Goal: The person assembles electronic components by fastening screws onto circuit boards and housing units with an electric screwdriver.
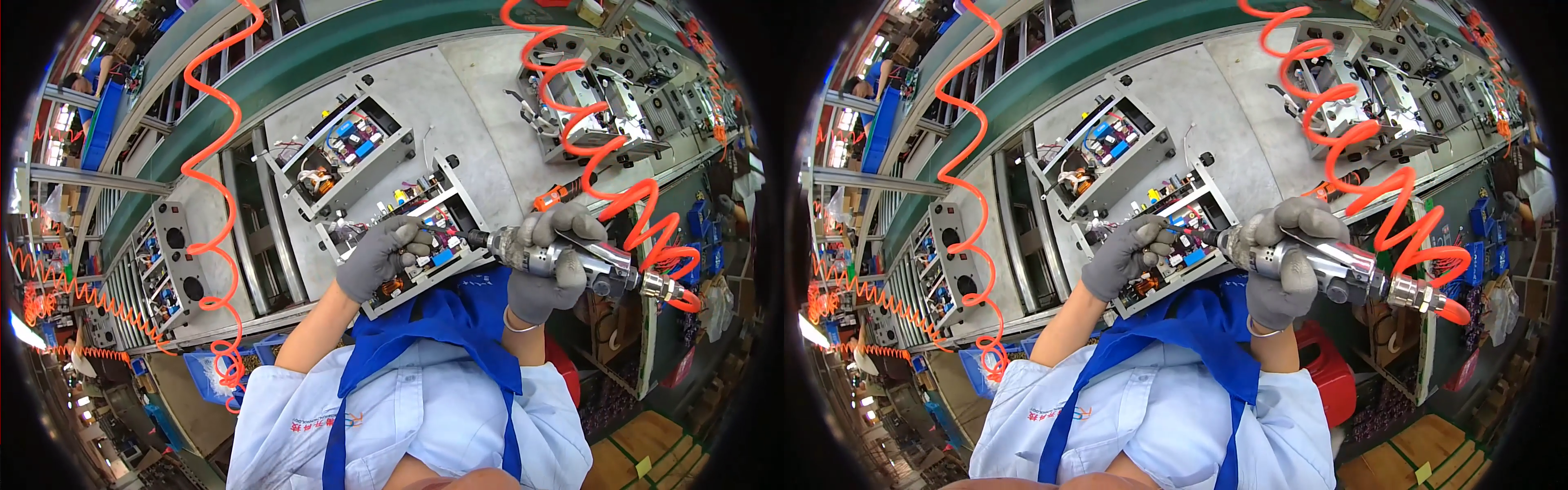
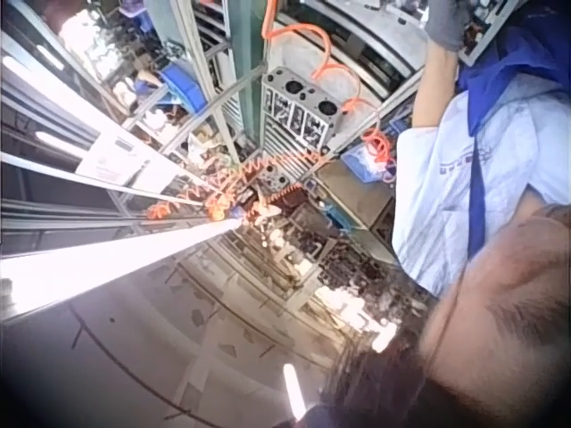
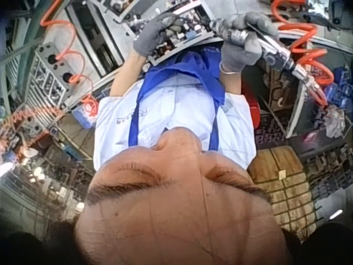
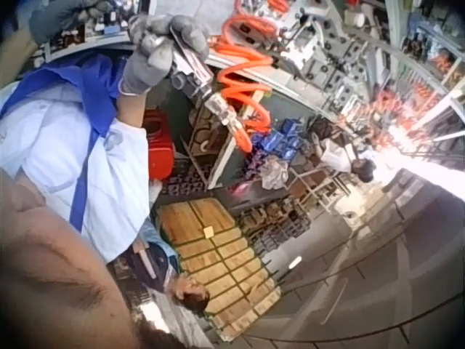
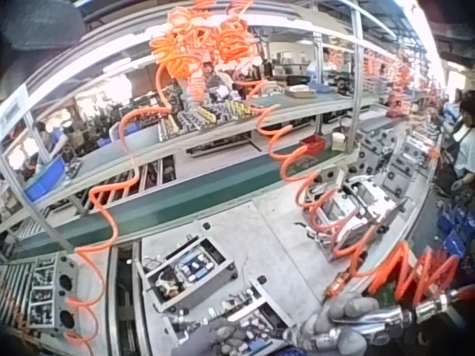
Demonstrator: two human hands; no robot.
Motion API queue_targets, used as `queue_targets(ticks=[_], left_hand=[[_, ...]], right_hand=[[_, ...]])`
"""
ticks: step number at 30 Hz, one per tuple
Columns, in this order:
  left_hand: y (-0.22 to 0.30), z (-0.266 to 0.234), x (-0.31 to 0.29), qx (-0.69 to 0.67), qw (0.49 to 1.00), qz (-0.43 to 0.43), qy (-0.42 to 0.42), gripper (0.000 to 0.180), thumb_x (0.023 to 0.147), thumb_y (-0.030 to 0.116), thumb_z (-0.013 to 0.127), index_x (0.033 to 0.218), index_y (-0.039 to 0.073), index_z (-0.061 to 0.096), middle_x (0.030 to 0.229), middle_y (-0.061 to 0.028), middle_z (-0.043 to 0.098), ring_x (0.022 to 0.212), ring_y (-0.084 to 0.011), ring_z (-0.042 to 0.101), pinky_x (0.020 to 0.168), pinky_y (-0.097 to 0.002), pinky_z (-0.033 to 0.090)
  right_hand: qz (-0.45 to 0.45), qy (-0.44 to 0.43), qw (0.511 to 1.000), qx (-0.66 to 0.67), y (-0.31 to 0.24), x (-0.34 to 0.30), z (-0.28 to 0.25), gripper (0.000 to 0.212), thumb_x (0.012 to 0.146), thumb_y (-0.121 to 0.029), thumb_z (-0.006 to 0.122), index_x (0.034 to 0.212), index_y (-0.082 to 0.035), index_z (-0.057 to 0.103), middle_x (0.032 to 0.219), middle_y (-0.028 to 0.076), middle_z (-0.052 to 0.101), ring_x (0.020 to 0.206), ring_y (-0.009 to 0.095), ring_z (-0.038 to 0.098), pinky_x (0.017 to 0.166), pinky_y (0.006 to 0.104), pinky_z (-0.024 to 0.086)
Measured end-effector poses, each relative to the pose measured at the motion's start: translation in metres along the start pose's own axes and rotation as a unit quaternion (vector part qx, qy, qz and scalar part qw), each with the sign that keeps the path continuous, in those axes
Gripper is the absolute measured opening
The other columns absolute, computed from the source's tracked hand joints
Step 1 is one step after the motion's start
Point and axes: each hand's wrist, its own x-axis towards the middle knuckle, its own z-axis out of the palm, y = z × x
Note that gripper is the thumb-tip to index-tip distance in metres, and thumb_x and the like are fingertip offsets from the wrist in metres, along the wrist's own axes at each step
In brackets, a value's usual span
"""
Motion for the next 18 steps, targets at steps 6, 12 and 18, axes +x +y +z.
queue_targets(ticks=[6, 12, 18], left_hand=[[-0.006, 0.006, 0.004, -0.081, 0.996, 0.030, 0.016, 0.038, 0.092, 0.026, 0.058, 0.115, -0.003, 0.051, 0.084, -0.0024, 0.052, 0.071, -0.0065, 0.047, 0.058, -0.0174, 0.042], [0.000, 0.012, 0.004, -0.088, 0.996, -0.016, -0.004, 0.038, 0.095, 0.033, 0.052, 0.103, -0.004, 0.051, 0.072, 0.0019, 0.042, 0.058, -0.0034, 0.035, 0.050, -0.0164, 0.034], [0.001, 0.021, 0.003, -0.079, 0.997, -0.019, 0.001, 0.039, 0.095, 0.032, 0.052, 0.106, -0.006, 0.050, 0.073, 0.0027, 0.040, 0.060, -0.0027, 0.034, 0.048, -0.0139, 0.031]], right_hand=[[0.045, -0.027, 0.998, 0.017, 0.003, 0.000, -0.002, 0.042, 0.072, -0.017, 0.061, 0.112, -0.011, 0.053, 0.089, 0.009, 0.050, 0.064, 0.016, 0.051, 0.052, 0.0325, 0.050], [0.052, -0.040, 0.997, 0.030, 0.003, -0.002, 0.004, 0.042, 0.071, -0.018, 0.051, 0.111, -0.006, 0.053, 0.085, 0.008, 0.043, 0.058, 0.013, 0.036, 0.049, 0.0289, 0.040], [0.027, 0.016, 0.999, -0.023, 0.000, 0.000, -0.006, 0.043, 0.072, -0.020, 0.049, 0.111, -0.004, 0.054, 0.085, 0.008, 0.045, 0.062, 0.013, 0.037, 0.051, 0.0277, 0.036]])
